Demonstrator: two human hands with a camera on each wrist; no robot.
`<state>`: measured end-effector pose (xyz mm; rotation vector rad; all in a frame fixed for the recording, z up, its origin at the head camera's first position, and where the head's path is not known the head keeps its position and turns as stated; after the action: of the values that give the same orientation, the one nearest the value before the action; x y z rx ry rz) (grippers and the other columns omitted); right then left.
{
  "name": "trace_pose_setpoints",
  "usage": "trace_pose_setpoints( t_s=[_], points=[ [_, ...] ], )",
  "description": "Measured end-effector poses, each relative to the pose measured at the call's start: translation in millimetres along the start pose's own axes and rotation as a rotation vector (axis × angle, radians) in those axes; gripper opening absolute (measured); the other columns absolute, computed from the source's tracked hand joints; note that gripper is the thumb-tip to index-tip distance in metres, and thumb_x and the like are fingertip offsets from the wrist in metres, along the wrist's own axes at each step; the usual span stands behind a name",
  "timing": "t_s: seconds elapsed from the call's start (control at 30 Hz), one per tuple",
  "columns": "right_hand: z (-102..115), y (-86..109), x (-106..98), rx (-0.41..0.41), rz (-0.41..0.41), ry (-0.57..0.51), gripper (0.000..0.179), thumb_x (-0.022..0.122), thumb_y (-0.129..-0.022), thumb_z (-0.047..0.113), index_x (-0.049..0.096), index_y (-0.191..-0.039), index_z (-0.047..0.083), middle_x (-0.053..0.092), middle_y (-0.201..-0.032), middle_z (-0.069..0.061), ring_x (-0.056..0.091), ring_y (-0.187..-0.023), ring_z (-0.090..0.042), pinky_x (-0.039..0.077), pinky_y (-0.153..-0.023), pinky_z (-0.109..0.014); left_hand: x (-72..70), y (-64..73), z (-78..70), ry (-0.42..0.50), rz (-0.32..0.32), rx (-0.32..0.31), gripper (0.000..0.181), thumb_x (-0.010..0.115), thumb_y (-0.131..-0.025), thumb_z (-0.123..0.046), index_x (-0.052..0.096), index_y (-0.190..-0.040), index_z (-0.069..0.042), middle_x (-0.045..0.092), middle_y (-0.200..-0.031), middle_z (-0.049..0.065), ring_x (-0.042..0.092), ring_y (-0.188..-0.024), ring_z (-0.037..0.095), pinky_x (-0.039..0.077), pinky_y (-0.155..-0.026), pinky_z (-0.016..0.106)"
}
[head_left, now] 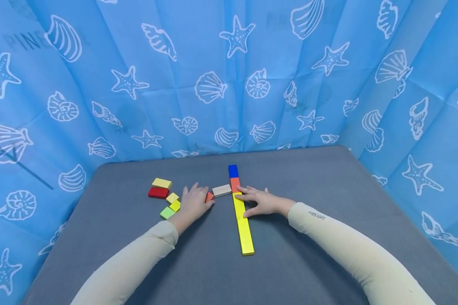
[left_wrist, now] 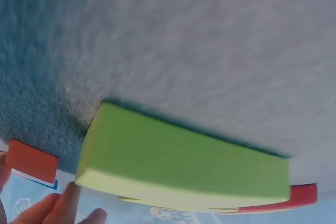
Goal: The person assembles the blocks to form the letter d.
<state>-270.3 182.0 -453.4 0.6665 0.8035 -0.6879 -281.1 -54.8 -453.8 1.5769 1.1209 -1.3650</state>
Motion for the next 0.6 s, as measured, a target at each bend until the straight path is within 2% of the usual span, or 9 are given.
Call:
trace_pose_setpoints(
  t_s=[0.13, 0.37, 0.6],
  points=[
    [1, 0.2, 0, 0.008, 0.006, -0.010, 0.073, 0.069, -0.088, 0.044, 0.040, -0.150, 0.022, 0.018, -0.161, 0.000, 0.009, -0.148, -0.032, 0.000, -0.104, -0.074, -0.4, 6.6, 2.6, -0.025, 0.003, 0.010, 0.050, 0.068, -0.091, -0.036, 0.062, -0.128, -0.002, 0.062, -0.129, 0.012, 0.042, -0.133, 0.035, 0.025, -0.107, 0.063],
    [2, -0.7, -1, 0.006, 0.014, -0.007, 0.073, 0.069, -0.087, 0.045, 0.040, -0.150, 0.022, 0.018, -0.161, 0.000, 0.008, -0.148, -0.032, 0.000, -0.104, -0.073, -0.4, 9.4, 5.3, -0.017, -0.018, 0.030, 0.044, 0.068, -0.091, -0.035, 0.066, -0.121, -0.003, 0.065, -0.124, 0.012, 0.045, -0.131, 0.035, 0.025, -0.106, 0.063],
    [1, 0.0, -1, 0.003, 0.007, 0.005, 0.073, 0.069, -0.087, 0.046, 0.041, -0.150, 0.020, 0.018, -0.161, -0.002, 0.009, -0.147, -0.032, 0.001, -0.103, -0.075, 0.3, 18.9, 15.9, 0.043, -0.030, 0.029, 0.056, 0.067, -0.091, -0.040, 0.058, -0.134, -0.005, 0.059, -0.133, 0.013, 0.040, -0.134, 0.039, 0.023, -0.106, 0.065]
  ],
)
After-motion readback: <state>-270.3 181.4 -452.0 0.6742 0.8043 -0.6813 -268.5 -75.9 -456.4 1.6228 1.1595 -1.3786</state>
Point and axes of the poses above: each hand's wrist, its own y-axis away from the middle knuckle, its own x-axis out of the palm, z = x × y, the point moved 2 cm from there along -y, towards the middle knuckle
